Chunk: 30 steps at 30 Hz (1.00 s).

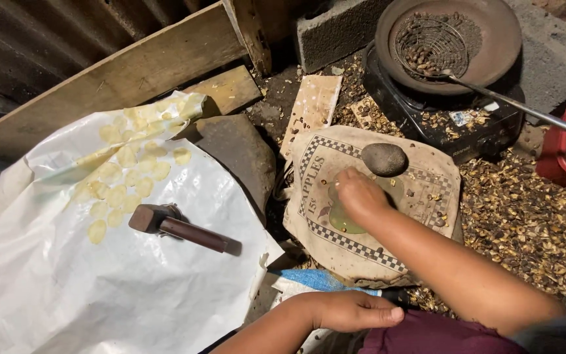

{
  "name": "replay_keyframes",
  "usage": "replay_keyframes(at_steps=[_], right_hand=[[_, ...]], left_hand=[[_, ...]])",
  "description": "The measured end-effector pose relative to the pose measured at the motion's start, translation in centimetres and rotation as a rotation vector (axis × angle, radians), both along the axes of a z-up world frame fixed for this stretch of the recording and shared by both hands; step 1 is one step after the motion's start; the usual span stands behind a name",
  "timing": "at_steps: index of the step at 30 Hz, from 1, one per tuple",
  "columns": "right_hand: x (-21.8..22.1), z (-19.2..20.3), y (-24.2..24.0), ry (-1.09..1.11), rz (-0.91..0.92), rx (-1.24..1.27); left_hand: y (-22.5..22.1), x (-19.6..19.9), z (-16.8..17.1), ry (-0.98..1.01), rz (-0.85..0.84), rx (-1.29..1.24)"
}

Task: Cracking roasted beans with a stone and flattening small dough discs with a wooden mallet

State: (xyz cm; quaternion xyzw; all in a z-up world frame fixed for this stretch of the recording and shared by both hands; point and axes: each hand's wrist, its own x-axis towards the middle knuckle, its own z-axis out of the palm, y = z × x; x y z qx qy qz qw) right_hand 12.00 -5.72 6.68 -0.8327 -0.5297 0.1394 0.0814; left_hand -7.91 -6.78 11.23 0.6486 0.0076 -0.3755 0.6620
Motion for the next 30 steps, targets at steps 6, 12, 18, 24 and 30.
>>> replay_keyframes(at_steps=[6,12,18,24,30], right_hand=[[1.6,5.4,-4.0,0.551,-0.470,-0.067],[3.8,2.2,-8.0,0.410,-0.553,-0.034],[3.6,4.6,-8.3,0.594,-0.655,-0.106],[5.0,2.9,-9.2,0.625,-0.659,-0.111],[4.6,2.4,-10.6,0.833,-0.583,0.117]], left_hand=[[-1.0,1.3,2.2,0.032,-0.078,0.085],[-2.1,1.6,-0.6,-0.063,-0.053,-0.057],[-0.9,2.8,1.8,-0.082,-0.032,-0.009],[0.2,3.3,-0.1,-0.001,0.087,0.239],[1.6,3.7,-4.8,-0.030,0.382,0.275]])
